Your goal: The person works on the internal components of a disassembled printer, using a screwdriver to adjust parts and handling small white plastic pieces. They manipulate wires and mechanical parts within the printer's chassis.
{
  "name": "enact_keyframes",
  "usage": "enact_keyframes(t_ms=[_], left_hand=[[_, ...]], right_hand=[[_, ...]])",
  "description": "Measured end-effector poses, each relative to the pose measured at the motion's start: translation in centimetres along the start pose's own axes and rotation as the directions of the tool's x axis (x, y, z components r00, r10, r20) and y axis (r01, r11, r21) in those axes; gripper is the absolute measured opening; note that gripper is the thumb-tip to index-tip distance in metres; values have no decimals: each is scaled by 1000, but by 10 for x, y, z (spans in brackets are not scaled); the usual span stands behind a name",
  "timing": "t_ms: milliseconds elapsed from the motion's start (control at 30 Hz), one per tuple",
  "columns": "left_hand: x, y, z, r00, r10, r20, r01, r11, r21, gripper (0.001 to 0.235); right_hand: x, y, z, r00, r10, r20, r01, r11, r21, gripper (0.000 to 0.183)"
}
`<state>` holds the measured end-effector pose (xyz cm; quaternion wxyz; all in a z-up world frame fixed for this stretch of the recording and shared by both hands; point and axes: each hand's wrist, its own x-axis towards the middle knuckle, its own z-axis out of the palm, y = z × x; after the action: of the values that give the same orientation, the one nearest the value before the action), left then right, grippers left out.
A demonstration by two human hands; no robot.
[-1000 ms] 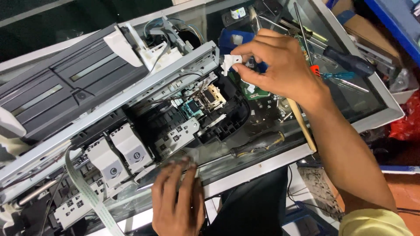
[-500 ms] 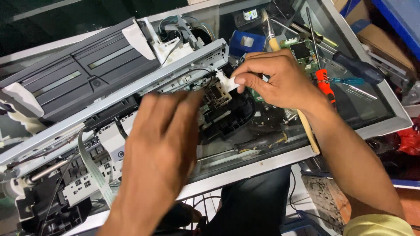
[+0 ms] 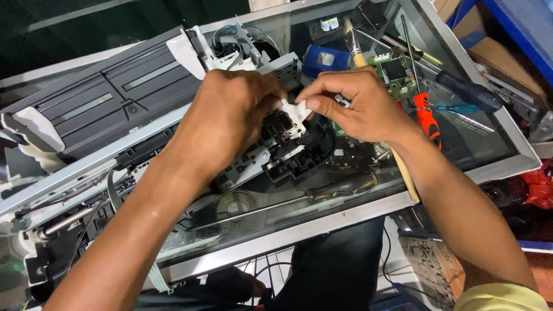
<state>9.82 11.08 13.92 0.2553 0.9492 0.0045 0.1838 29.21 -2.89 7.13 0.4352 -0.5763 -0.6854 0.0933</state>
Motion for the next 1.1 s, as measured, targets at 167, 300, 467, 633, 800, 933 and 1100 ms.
enact_keyframes(t_ms=[167,300,467,633,800,933,1100], left_hand=[[5,-20,5,996,78,-44,-73,992,99,14],[12,-24,11,999,-33,2,32,990,140,22],[19,-27,-10,990,103,-98,-85,980,178,20],[30,-63,-12,940,297,-166,-256,939,231,30],[45,-90,-10,985,171,-14,-166,970,176,38],[50,-90,-8,998,59,38,-63,991,118,49],[57,-92,2,987,152,51,-158,975,153,38]], right_hand=[[3,0,-1,991,-133,-24,130,987,-93,26],[3,-2,0,966,-255,-30,241,940,-240,26],[-2,13,-6,950,-300,-84,254,904,-345,26],[-2,23,-12,926,-366,-90,296,855,-427,26],[-2,31,-8,931,-363,-47,290,809,-511,31],[-2,34,-7,933,-355,-52,286,823,-490,30],[-2,33,-10,932,-360,-29,299,813,-501,31]])
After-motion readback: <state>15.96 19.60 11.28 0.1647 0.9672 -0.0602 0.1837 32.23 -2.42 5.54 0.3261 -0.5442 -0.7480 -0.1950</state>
